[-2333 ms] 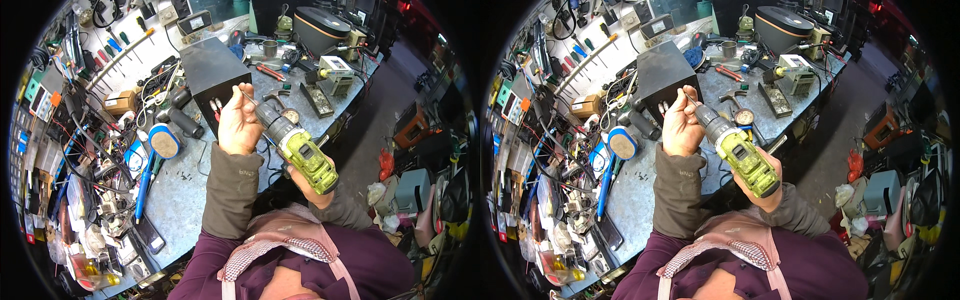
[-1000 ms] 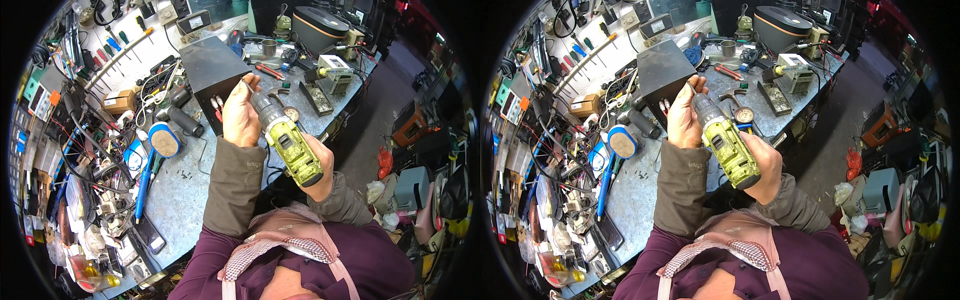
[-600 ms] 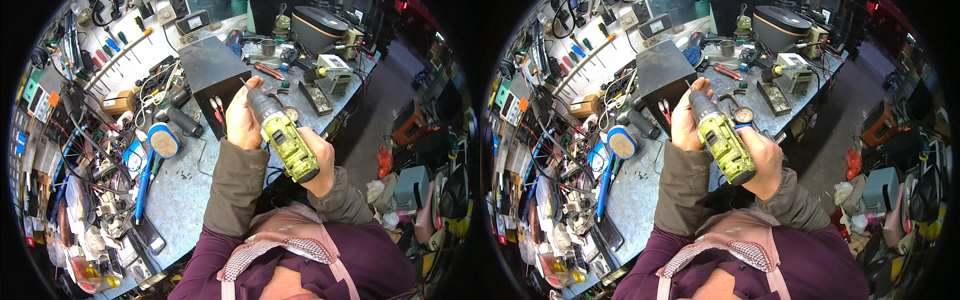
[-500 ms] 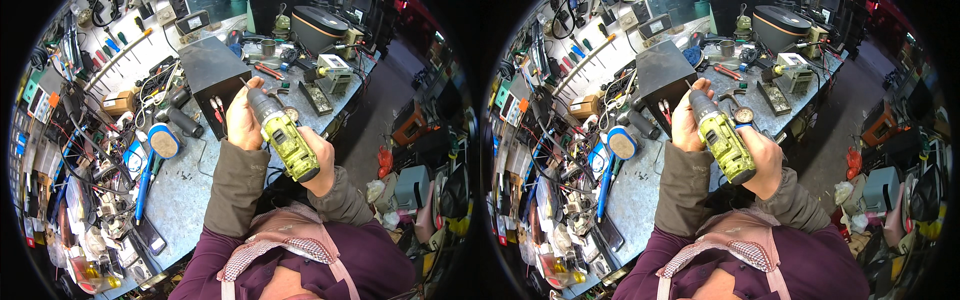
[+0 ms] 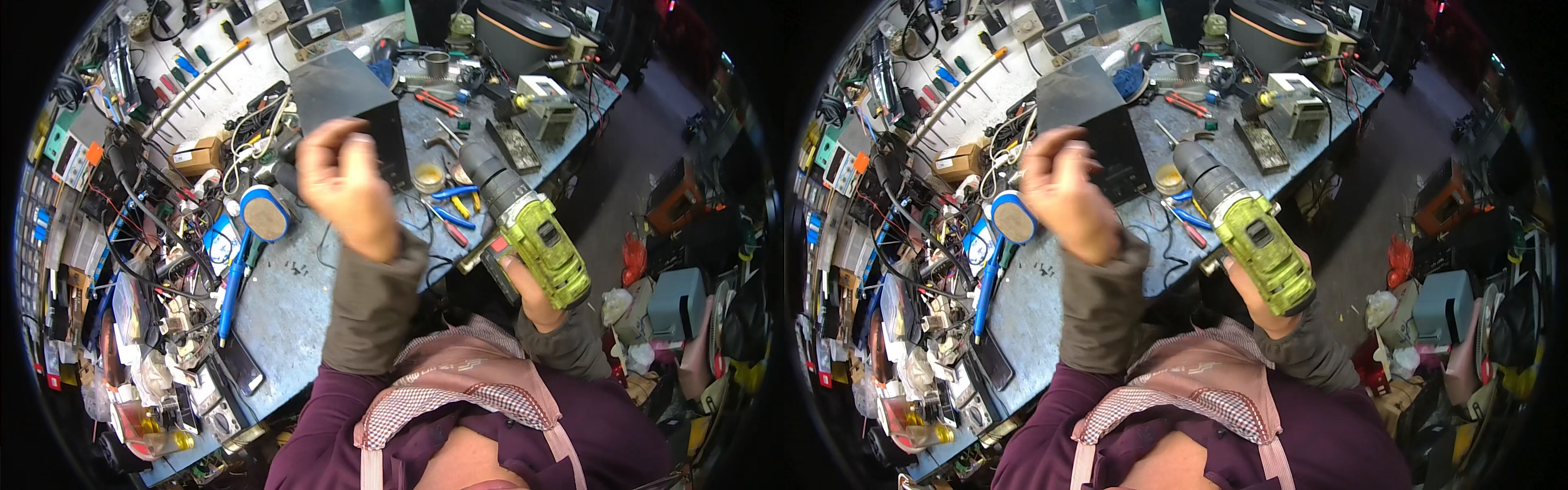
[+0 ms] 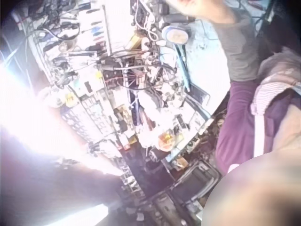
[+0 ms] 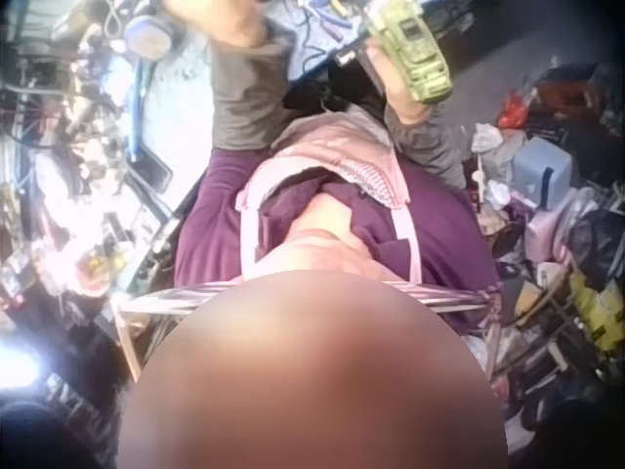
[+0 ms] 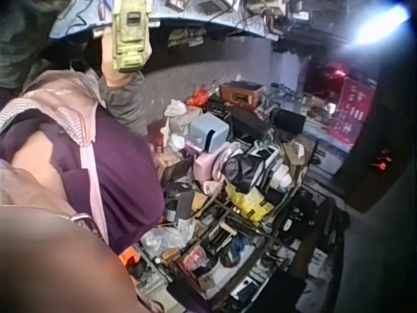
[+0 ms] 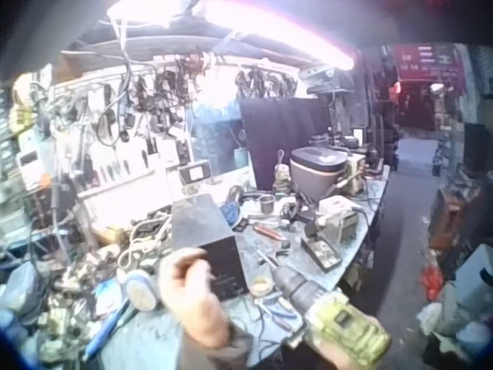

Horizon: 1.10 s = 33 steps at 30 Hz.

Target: The person connects audio cables to a black electronic device, then uses a cordless drill to drive screws into the device's casing. They handle a plastic container of small parts and various tools on a cluttered workbench.

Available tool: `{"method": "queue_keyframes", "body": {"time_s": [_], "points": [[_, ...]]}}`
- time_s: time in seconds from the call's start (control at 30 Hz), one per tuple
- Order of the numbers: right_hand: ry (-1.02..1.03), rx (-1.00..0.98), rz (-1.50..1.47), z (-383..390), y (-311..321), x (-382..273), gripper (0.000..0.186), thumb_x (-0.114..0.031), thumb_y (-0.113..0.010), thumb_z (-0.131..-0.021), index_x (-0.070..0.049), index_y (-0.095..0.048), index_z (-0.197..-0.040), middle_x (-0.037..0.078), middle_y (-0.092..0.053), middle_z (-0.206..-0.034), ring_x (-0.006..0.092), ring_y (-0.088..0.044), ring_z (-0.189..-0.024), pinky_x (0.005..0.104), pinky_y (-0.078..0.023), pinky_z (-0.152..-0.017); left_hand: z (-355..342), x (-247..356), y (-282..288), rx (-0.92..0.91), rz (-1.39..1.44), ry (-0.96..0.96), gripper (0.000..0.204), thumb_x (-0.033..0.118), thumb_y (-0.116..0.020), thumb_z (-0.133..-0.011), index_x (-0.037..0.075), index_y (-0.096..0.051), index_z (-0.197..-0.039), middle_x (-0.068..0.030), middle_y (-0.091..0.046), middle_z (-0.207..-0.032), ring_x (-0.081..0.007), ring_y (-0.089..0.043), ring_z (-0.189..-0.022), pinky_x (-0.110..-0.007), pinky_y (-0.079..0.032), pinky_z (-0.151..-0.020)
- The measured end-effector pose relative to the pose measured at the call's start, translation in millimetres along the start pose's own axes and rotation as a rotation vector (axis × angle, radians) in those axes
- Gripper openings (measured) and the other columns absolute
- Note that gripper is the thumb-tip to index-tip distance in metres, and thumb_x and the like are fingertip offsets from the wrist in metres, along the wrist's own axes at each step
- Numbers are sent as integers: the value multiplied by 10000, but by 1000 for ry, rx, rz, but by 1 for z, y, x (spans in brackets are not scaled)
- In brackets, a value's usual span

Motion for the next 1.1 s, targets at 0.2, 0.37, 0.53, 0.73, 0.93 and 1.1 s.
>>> {"method": "queue_keyframes", "body": {"time_s": [0.2, 0.37, 0.53, 0.73, 0.93, 1.1], "points": [[-78, -82, 179, 57, 40, 54, 213, -33, -815, -884, 0, -804, -1095, 144, -794, -1091, 289, -774, -955, 399, -604, -832, -64, -56, 71, -257, -266, 253, 887, -89, -667, -786, 49, -472, -1641, -222, -494, -1648, -338, -508, -1463, -401, -485, -1161], [-171, -173, 19, 66, 44, 68, 259, -19, -802, -888, 63, -784, -1133, 130, -831, -1014, 185, -789, -896, 335, -589, -809, -50, -81, 55, -587, -349, 175, 1212, -74, -820, -795, 148, -157, -1785, -228, -404, -1706, -333, -620, -1386, -429, -570, -1104], [-306, -247, -184, 67, 28, 85, 288, -27, -804, -868, 57, -782, -1143, 118, -825, -981, 157, -772, -882, 329, -586, -807, -77, -88, 36, -779, -316, 341, 1036, -75, -813, -900, 167, -292, -1763, -157, -612, -1527, -249, -670, -1303, -394, -567, -1096], [-340, -180, -267, 44, 21, 117, 358, -6, -781, -886, 59, -755, -1238, 117, -823, -1120, 154, -764, -1019, 338, -594, -875, -72, -91, 48, -720, -472, 285, 804, -82, -714, -998, 184, -398, -1689, -106, -710, -1365, -197, -717, -1181, -366, -615, -1006], [-474, -94, -339, 0, 20, 146, 379, 13, -785, -857, 28, -751, -1234, 34, -718, -869, 108, -618, -629, 283, -494, -573, -54, -76, 43, -701, -611, 237, 752, -65, -728, -999, 159, -451, -1661, -116, -748, -1272, -177, -745, -1074, -322, -650, -853], [-569, -37, -387, -10, 14, 163, 245, -1, -766, -866, 5, -753, -1111, 47, -692, -818, 141, -608, -594, 307, -490, -555, -8, -24, 30, -521, -895, -61, 608, 24, -780, -972, 123, -611, -1548, -165, -791, -1164, -203, -784, -879, -329, -618, -782]]}}
Point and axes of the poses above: each hand's wrist, its own z-axis away from the middle knuckle, its own y-axis out of the back of the hand, x = y × z, the point moved 9 cm from there along -z, towards the middle knuckle
